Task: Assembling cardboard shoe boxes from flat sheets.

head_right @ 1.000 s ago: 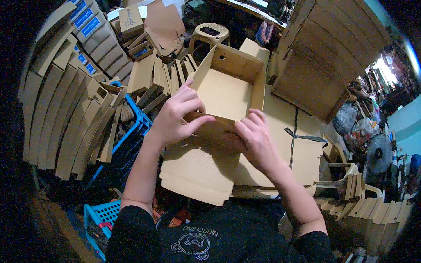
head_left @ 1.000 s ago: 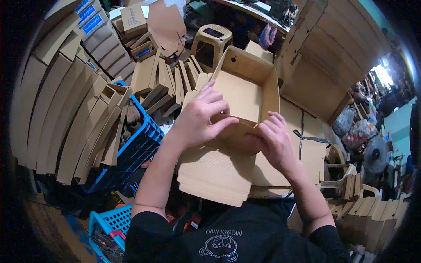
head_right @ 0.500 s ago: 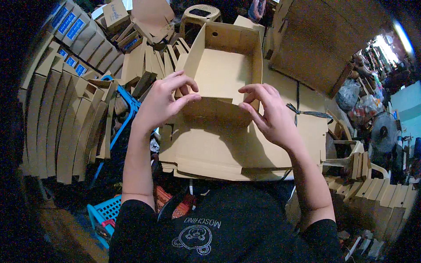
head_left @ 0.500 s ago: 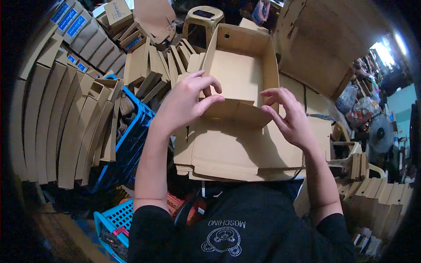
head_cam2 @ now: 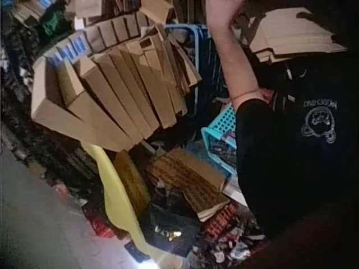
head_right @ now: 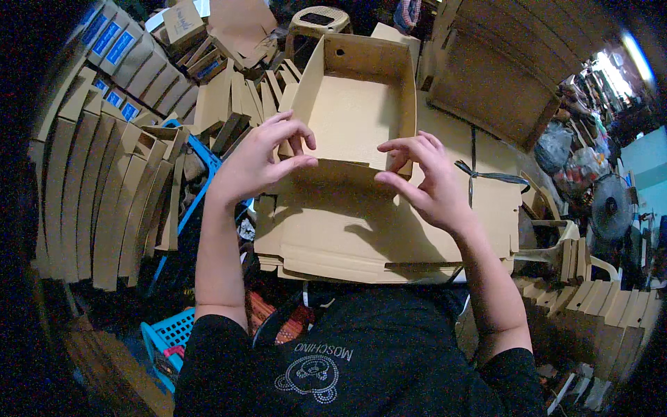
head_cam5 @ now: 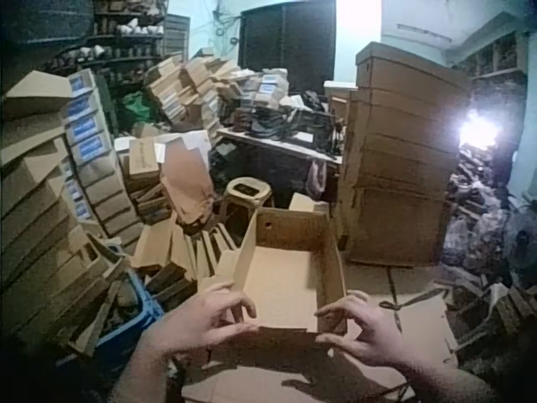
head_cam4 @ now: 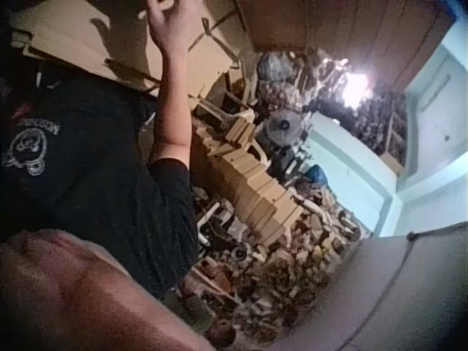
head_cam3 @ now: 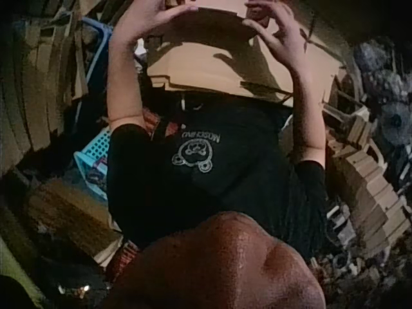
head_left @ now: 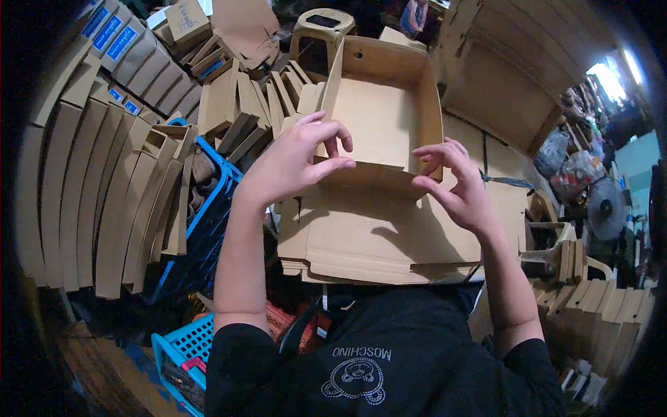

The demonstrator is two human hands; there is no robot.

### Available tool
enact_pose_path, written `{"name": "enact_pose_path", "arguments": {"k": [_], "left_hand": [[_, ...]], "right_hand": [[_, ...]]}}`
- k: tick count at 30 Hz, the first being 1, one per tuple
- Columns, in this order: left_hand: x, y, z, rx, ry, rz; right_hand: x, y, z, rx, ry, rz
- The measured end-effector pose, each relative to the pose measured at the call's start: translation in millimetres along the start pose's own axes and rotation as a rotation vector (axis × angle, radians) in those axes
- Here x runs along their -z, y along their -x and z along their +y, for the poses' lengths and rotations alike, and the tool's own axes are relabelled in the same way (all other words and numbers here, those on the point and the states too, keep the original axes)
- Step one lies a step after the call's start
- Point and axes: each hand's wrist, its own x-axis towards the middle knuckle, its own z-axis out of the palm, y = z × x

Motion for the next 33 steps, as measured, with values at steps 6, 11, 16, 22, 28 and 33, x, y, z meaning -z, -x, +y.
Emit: {"name": "enact_pose_path", "arguments": {"k": [6, 11, 16, 22, 28, 33], "left_hand": [[-3.1, 0.3, -10.7, -0.073, 0.042, 0.018], [-4.0, -0.5, -10.2, -0.055, 0.068, 0.012], [0.4, 1.0, -7.7, -0.047, 0.057, -0.066], [0.2, 1.3, -7.2, -0.074, -0.078, -0.132], [-3.2, -0.2, -5.8, -0.093, -0.113, -0.12], [-1.6, 0.4, -5.6, -0.09, -0.077, -0.13]], "right_hand": [[-7.5, 6.2, -2.4, -0.15, -0.202, 0.068], [-9.5, 6.5, 0.7, -0.238, -0.357, 0.047], [-3.9, 0.2, -5.7, -0.272, -0.426, -0.017], [0.0, -3.0, -6.6, -0.16, -0.165, -0.101], [0.1, -0.1, -6.9, -0.135, -0.254, -0.045], [-1.3, -1.0, -6.8, -0.235, -0.197, -0.071]]}}
